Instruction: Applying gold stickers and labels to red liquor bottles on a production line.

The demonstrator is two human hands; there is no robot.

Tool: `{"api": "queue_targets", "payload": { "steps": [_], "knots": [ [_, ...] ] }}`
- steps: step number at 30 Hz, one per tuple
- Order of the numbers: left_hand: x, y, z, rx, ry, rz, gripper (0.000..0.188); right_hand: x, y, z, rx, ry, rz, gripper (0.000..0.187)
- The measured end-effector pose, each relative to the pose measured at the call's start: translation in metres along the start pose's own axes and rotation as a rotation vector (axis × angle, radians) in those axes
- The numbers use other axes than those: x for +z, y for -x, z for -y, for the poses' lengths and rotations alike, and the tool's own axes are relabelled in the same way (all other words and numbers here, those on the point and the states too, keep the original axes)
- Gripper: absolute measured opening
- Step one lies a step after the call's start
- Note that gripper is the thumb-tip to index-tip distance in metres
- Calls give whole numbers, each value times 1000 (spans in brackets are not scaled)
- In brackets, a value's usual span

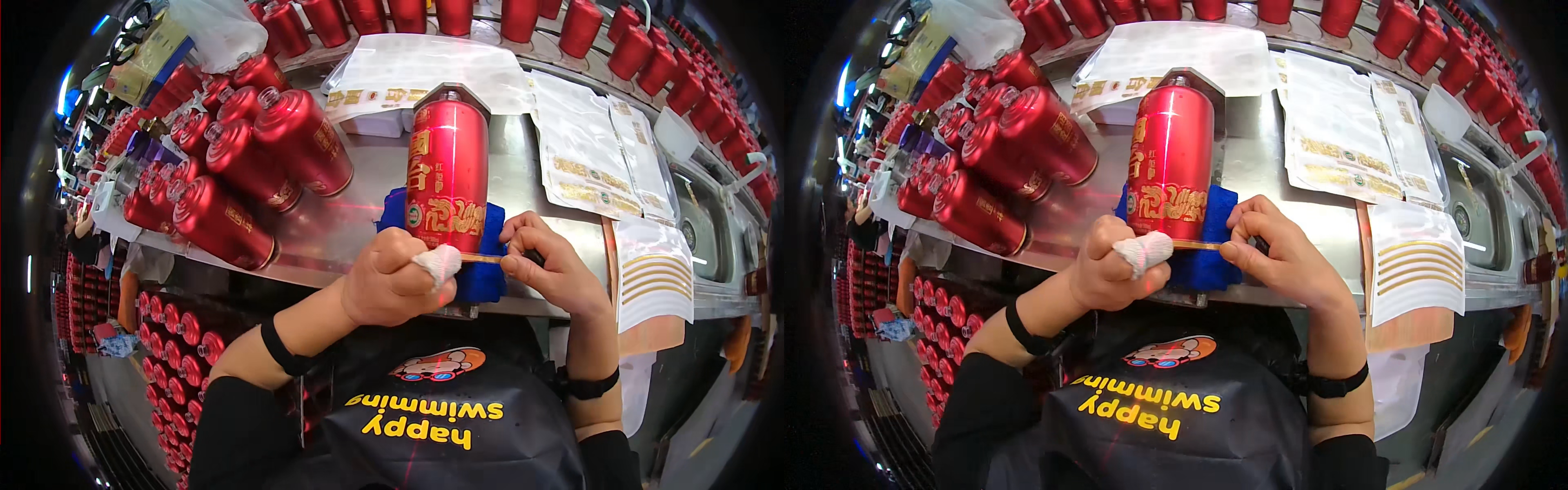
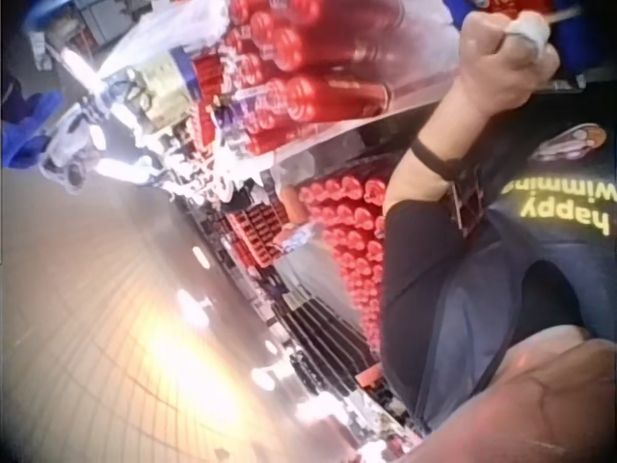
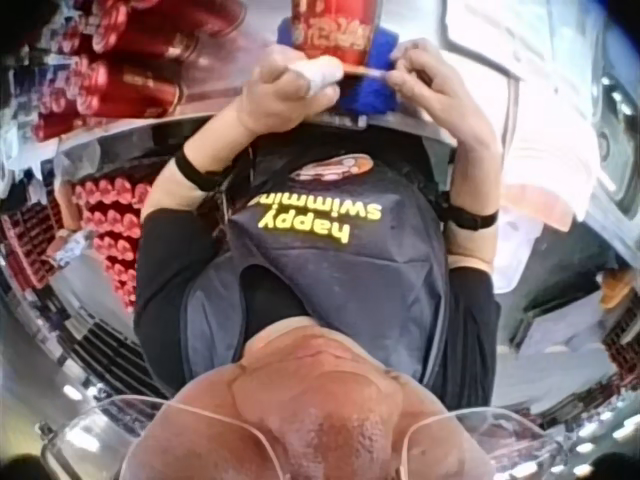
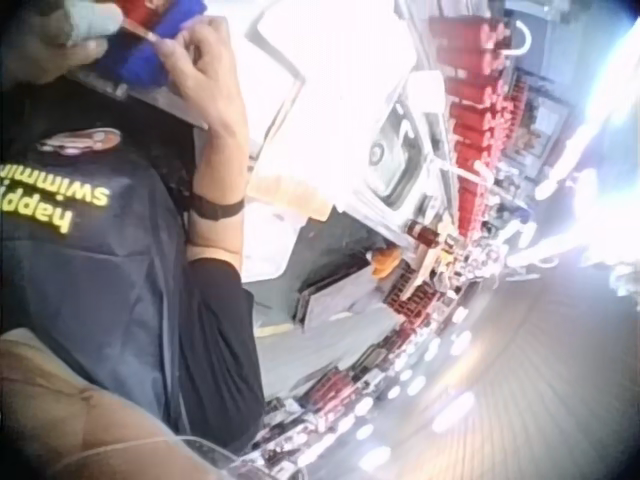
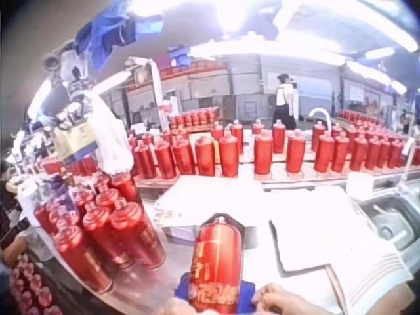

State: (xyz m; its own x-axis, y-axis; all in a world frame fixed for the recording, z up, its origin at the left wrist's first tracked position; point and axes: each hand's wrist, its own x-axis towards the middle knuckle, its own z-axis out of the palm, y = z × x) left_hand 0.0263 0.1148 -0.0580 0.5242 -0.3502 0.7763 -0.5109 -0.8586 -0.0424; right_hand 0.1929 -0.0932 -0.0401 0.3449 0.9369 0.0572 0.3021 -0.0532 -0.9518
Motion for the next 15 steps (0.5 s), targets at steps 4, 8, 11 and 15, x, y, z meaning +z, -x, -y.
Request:
{"api": "queue_targets", "payload": {
  "steps": [4,8,11,15],
  "knots": [
    [3,-15,1,92,-6,77,31,1,0,1,34,-50,-17,24],
    [-2,-8,3,94,10,75,27,0,0,2,32,-33,2,26],
    [-3,10,-8,-137,-64,40,25,0,-1,3,65,-69,17,26],
    [-5,-6,-1,-29,-3,17,26,1,-1,-7,37,-47,13,26]
  ]
}}
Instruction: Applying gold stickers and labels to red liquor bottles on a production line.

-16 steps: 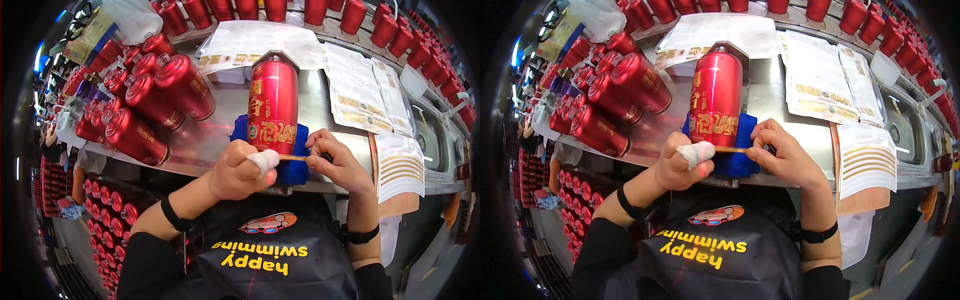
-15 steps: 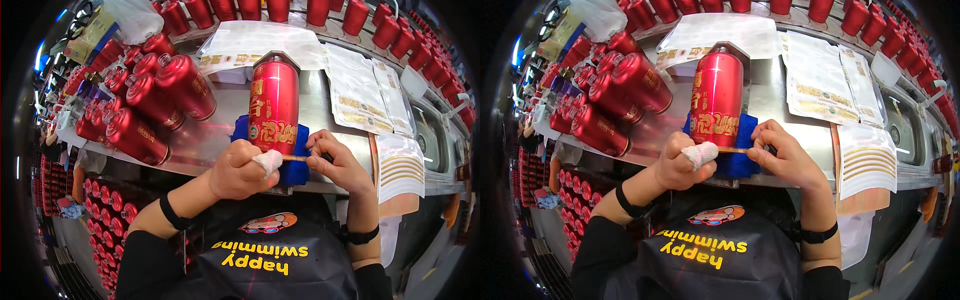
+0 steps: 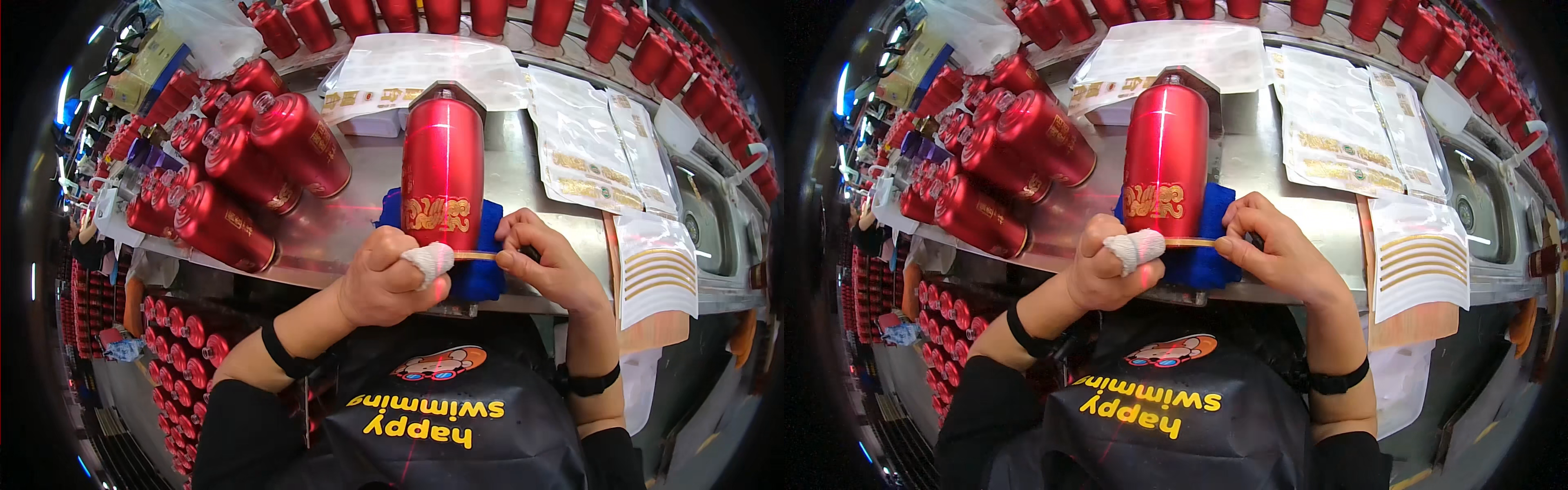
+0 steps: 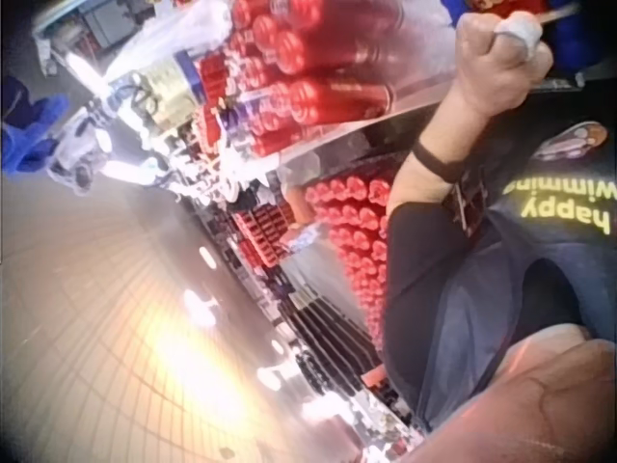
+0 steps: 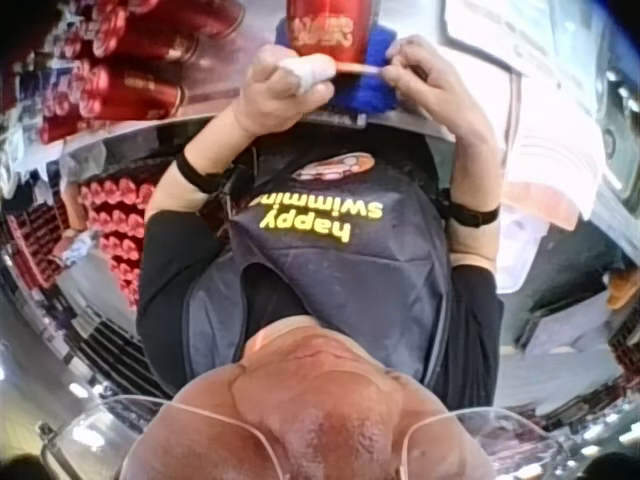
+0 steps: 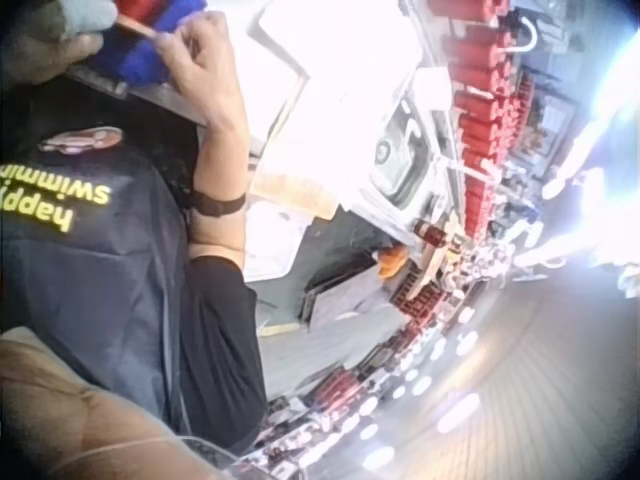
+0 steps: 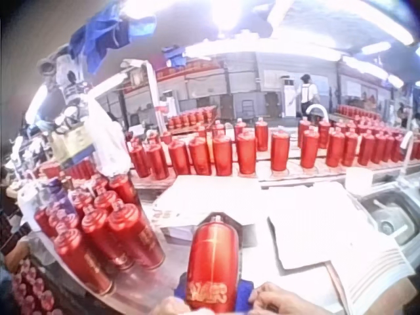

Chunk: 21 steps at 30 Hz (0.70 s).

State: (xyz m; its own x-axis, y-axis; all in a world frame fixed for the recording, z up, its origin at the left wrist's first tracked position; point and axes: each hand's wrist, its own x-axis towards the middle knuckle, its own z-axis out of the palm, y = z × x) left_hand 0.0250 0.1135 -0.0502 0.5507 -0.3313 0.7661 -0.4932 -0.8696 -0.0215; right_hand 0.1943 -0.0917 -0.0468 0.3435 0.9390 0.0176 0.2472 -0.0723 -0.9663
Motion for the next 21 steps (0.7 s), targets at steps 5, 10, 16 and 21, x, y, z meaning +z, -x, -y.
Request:
{"api": "queue_targets", "payload": {
  "steps": [5,10,16,21],
  "knots": [
    [-1,-17,2,144,-6,172,32,1,1,1,-23,7,-13,25],
    [3,7,-1,2,1,35,30,1,2,7,-74,18,-22,25],
    [-1,-12,-1,4,1,36,22,1,1,2,5,-5,-2,26],
    [3,-25,2,155,-37,137,24,5,1,1,-39,-5,-30,24]
  ]
}}
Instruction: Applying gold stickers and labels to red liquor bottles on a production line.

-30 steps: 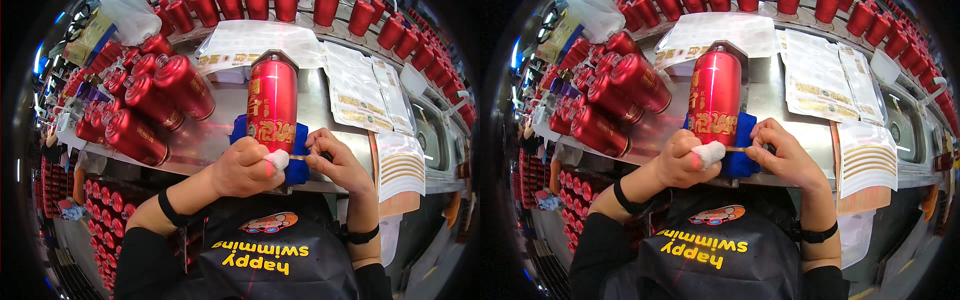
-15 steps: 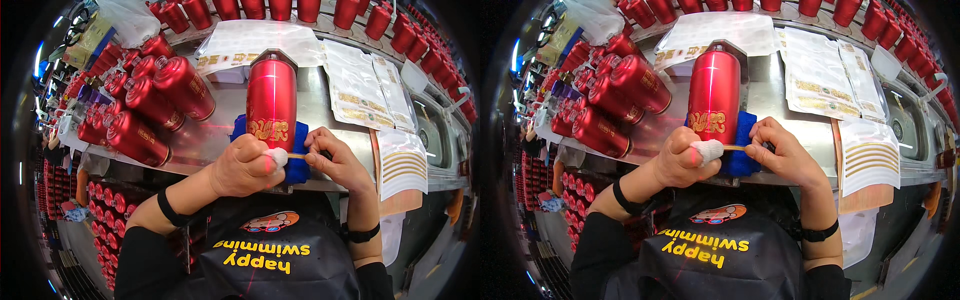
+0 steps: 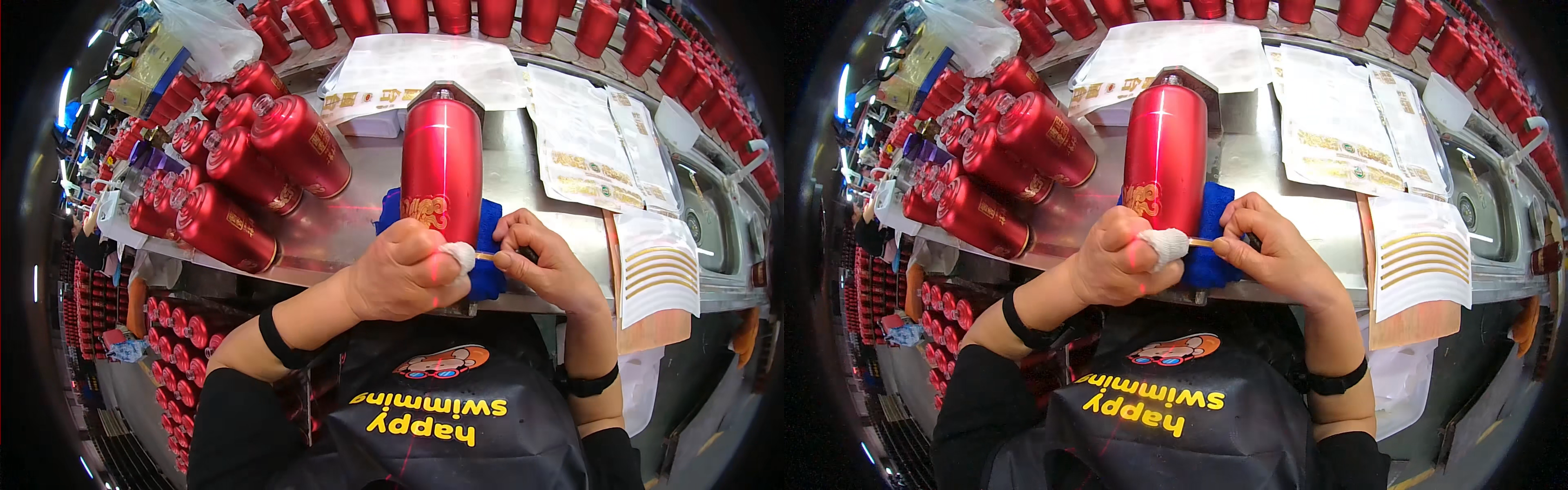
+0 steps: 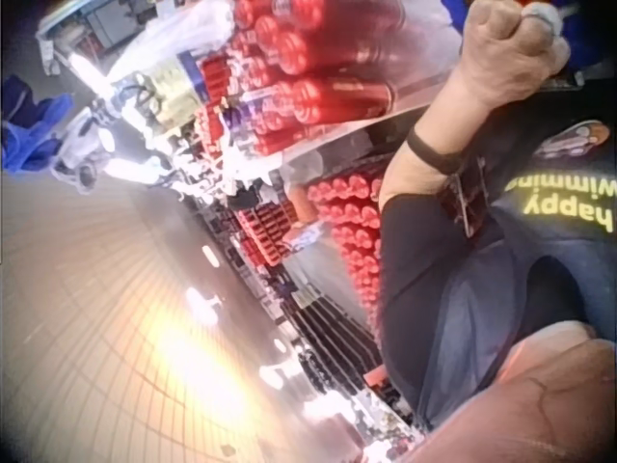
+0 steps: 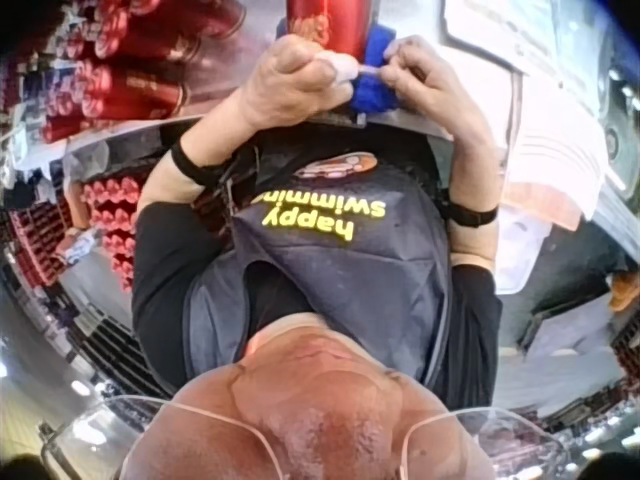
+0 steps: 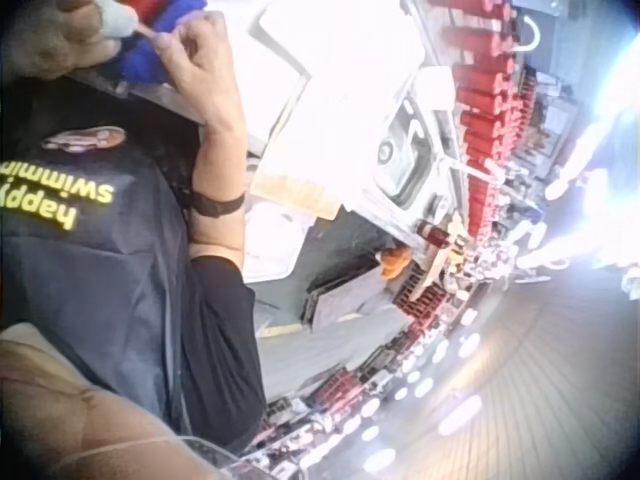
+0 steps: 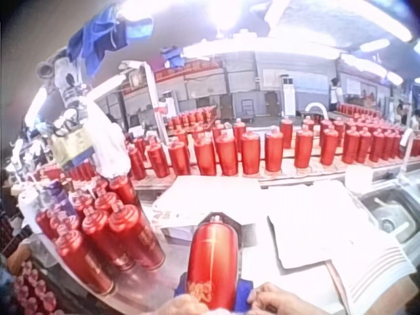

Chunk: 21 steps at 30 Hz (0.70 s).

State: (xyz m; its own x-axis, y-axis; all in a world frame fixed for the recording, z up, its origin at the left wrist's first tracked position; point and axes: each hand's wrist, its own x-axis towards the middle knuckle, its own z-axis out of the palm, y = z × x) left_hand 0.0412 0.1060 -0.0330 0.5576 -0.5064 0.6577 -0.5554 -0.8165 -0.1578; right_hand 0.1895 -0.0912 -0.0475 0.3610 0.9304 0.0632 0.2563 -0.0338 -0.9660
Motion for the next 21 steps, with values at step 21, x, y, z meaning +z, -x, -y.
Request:
{"api": "queue_targets", "payload": {
  "steps": [21],
  "knots": [
    [-1,21,-6,-129,34,-42,24,12,-5,6,-25,65,-101,22]
  ]
}}
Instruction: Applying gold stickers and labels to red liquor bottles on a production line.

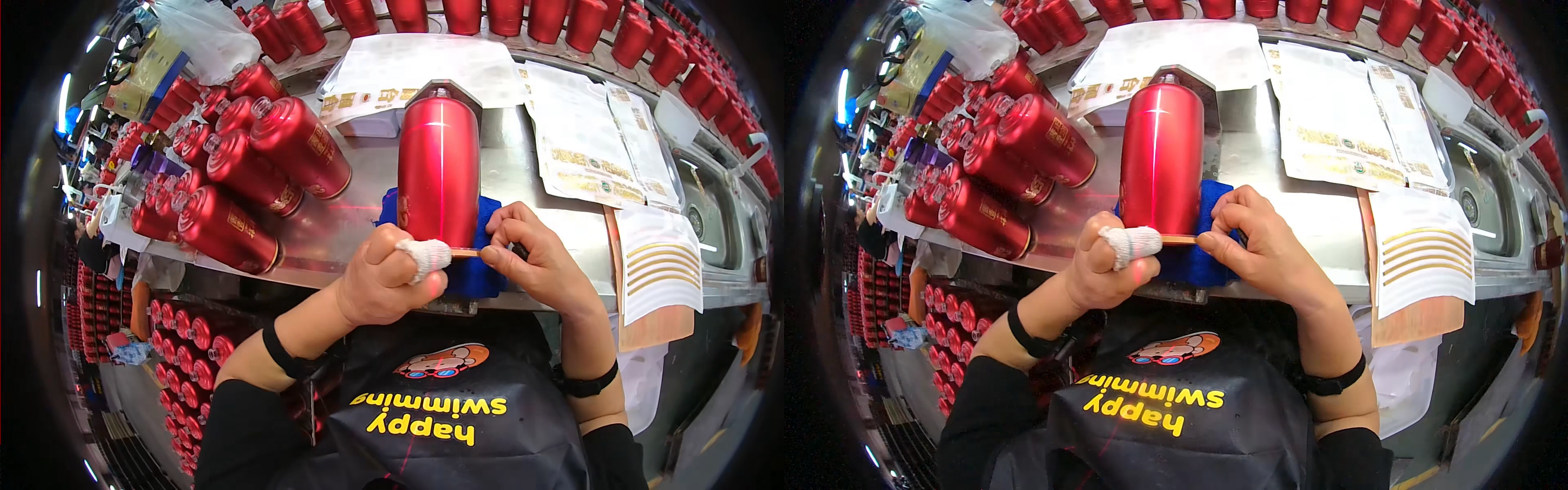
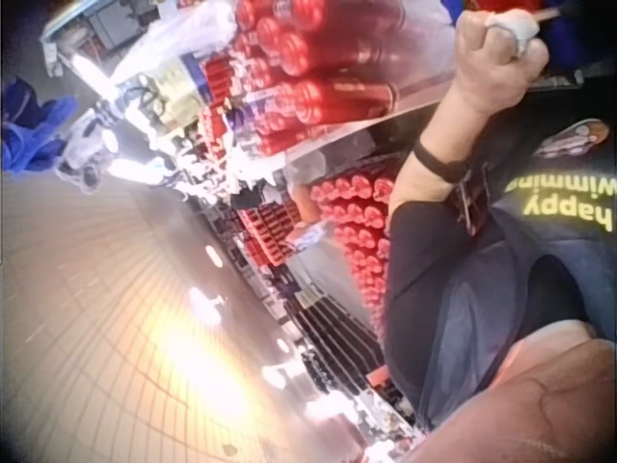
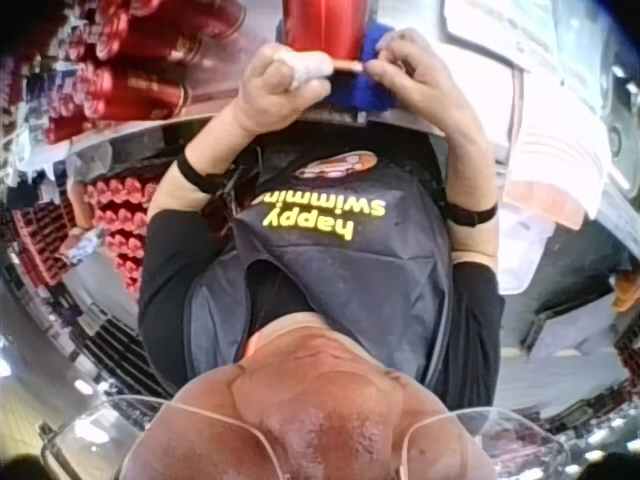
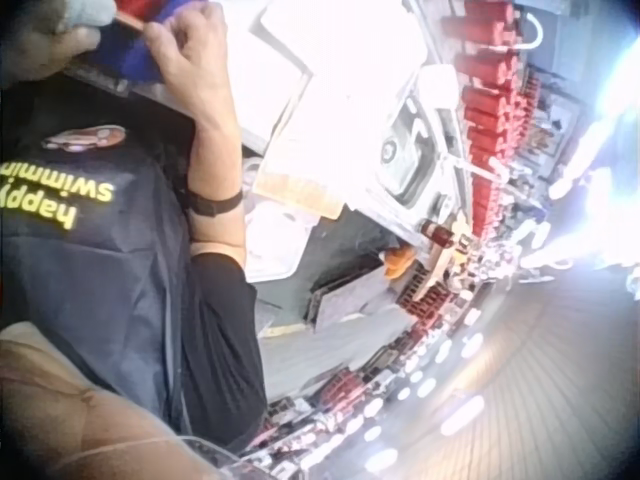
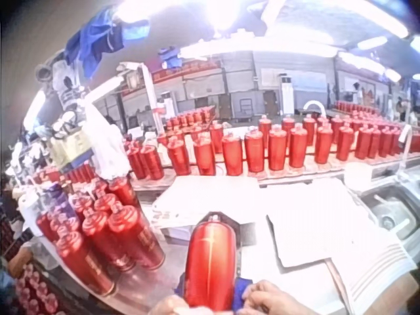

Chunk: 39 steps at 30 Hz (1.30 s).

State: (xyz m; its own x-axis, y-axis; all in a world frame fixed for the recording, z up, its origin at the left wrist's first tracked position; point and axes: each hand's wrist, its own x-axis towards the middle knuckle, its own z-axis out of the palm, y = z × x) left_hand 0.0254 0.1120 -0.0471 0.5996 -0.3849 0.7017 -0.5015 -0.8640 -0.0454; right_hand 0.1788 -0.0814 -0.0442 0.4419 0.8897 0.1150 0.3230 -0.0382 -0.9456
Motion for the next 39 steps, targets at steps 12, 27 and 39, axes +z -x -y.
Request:
{"api": "queue_targets", "payload": {
  "steps": [12,27,39],
  "knots": [
    [1,-21,-1,79,-85,71,29,2,-1,-3,-5,14,-14,22],
    [2,-25,-9,90,-184,144,19,3,-1,-7,6,3,-22,20],
    [-7,-5,-9,-620,362,-83,46,15,3,7,-168,202,-89,17]
  ]
}}
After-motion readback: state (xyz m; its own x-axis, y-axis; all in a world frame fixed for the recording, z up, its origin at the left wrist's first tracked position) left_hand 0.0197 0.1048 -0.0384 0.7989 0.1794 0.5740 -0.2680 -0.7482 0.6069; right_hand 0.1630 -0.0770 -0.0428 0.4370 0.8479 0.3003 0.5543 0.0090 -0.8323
